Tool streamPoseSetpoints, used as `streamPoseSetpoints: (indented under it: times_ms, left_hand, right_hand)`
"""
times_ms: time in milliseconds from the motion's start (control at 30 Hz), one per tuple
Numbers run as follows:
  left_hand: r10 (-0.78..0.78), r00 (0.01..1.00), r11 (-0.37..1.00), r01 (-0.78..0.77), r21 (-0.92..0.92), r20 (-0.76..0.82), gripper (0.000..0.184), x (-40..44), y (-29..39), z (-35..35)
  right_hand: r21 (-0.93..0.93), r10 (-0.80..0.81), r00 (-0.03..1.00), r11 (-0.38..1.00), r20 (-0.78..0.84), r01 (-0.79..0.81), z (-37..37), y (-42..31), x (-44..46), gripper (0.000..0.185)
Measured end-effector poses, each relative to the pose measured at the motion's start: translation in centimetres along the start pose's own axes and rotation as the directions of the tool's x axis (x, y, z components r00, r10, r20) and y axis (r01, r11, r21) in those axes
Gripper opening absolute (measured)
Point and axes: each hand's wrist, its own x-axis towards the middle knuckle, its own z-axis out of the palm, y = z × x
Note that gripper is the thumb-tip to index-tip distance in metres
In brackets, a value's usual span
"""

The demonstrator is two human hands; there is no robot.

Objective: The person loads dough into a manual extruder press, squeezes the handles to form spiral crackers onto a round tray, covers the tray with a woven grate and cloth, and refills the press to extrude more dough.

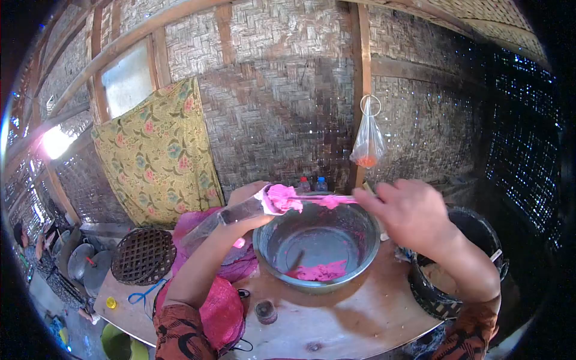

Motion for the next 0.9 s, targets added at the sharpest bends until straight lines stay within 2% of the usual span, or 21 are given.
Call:
streamPoseSetpoints:
  times_ms: [33,100,133,167,233,267,300,333,367,400,433,500,533,567,633,700,767,800,833,867,900]
  left_hand:
    - [0.049,0.996,0.998,-0.052,-0.047,-0.069,0.033,-0.1,-0.1,0.7]
    - [0.048,0.998,0.995,-0.044,0.085,-0.045,0.035,0.7,5.4,-1.8]
    - [0.042,0.982,0.96,-0.09,-0.266,-0.182,0.037,0.3,7.8,-3.0]
    - [0.045,0.983,0.958,-0.093,-0.271,-0.179,0.037,0.3,7.5,-2.4]
    - [0.065,0.997,0.998,-0.064,0.016,-0.036,0.042,0.2,6.5,-1.1]
    - [-0.075,0.995,0.997,0.076,-0.018,0.062,0.048,0.1,6.8,-1.7]
    - [-0.077,0.996,0.997,0.077,-0.012,0.055,0.048,-0.1,6.1,-1.7]
    - [-0.087,0.996,0.992,0.086,-0.095,-0.006,0.042,-0.3,4.6,-1.4]
    - [-0.1,0.993,0.98,0.087,-0.178,-0.062,0.039,-0.6,2.9,-0.7]
    - [-0.163,0.983,0.985,0.156,-0.078,-0.086,0.037,-0.7,2.0,-0.3]
    - [-0.162,0.983,0.985,0.156,-0.079,-0.084,0.037,-0.8,1.3,0.3]
    - [0.074,0.974,0.99,-0.045,0.136,-0.216,0.036,-0.6,3.8,-1.5]
    - [0.014,0.978,0.996,0.004,0.088,-0.21,0.037,-0.2,4.8,-1.7]
    - [0.02,0.977,0.996,-0.002,0.087,-0.213,0.037,0.1,5.3,-1.5]
    - [0.125,0.965,0.992,-0.122,0.027,-0.232,0.039,0.7,6.2,-1.4]
    - [0.119,0.965,0.992,-0.127,-0.02,-0.232,0.039,0.5,7.6,-1.4]
    - [0.076,0.989,0.995,-0.068,0.069,-0.129,0.04,0.8,6.7,-0.4]
    - [0.093,0.976,0.993,-0.078,0.083,-0.198,0.043,0.5,6.1,0.0]
    - [0.09,0.975,0.994,-0.073,0.086,-0.202,0.043,0.1,5.3,-0.1]
    - [-0.023,0.984,1.0,0.024,0.006,-0.176,0.046,-0.1,5.1,-0.8]
    - [-0.133,0.981,0.99,0.124,-0.071,-0.143,0.049,-0.4,4.7,-1.5]
  right_hand:
    - [0.012,-0.061,0.998,0.998,0.004,0.061,1.1,-0.4,0.8,0.032]
    - [0.023,-0.112,0.994,0.994,0.015,0.111,3.2,-1.5,1.8,0.031]
    - [0.066,-0.141,0.989,0.988,0.049,0.138,4.1,-2.1,2.2,0.032]
    - [0.107,-0.173,0.982,0.981,0.078,0.164,4.9,-2.3,2.3,0.032]
    - [0.123,-0.173,0.981,0.979,0.088,0.161,5.6,-2.5,1.4,0.032]
    - [0.127,-0.149,0.985,0.982,0.088,0.137,5.4,-2.4,0.7,0.032]
    - [0.132,-0.127,0.988,0.985,0.087,0.115,4.9,-2.0,0.4,0.032]
    - [0.127,-0.133,0.988,0.984,0.079,0.122,3.7,-1.4,0.0,0.032]
    - [0.102,-0.072,0.992,0.993,0.103,0.062,1.7,-0.8,-0.4,0.032]
    - [0.075,-0.009,0.992,0.997,0.127,0.0,0.6,-0.3,-0.5,0.032]
    - [0.076,-0.007,0.992,0.997,0.128,-0.002,0.6,-0.1,-0.2,0.032]
    - [0.054,-0.078,0.994,0.996,0.077,0.074,0.5,-0.4,0.5,0.03]
    - [0.047,-0.07,0.993,0.997,0.096,0.066,0.5,-0.6,0.8,0.028]
    - [0.04,-0.066,0.993,0.997,0.096,0.063,1.0,-0.7,1.0,0.028]
    - [0.043,-0.078,0.994,0.996,0.081,0.074,2.8,-1.0,1.7,0.038]
    - [0.084,-0.086,0.989,0.994,0.122,0.076,4.6,-2.2,1.9,0.039]
    - [0.118,-0.099,0.983,0.99,0.155,0.081,5.2,-2.8,1.1,0.04]
    - [0.16,-0.079,0.992,0.985,0.097,0.063,5.4,-2.8,0.2,0.036]
    - [0.207,-0.06,0.997,0.977,0.04,0.051,5.6,-2.6,-0.6,0.032]
    - [0.206,-0.068,0.997,0.977,0.033,0.06,5.2,-2.0,-1.5,0.032]
    - [0.266,0.042,0.999,0.963,0.019,-0.045,4.4,-1.2,-2.6,0.035]
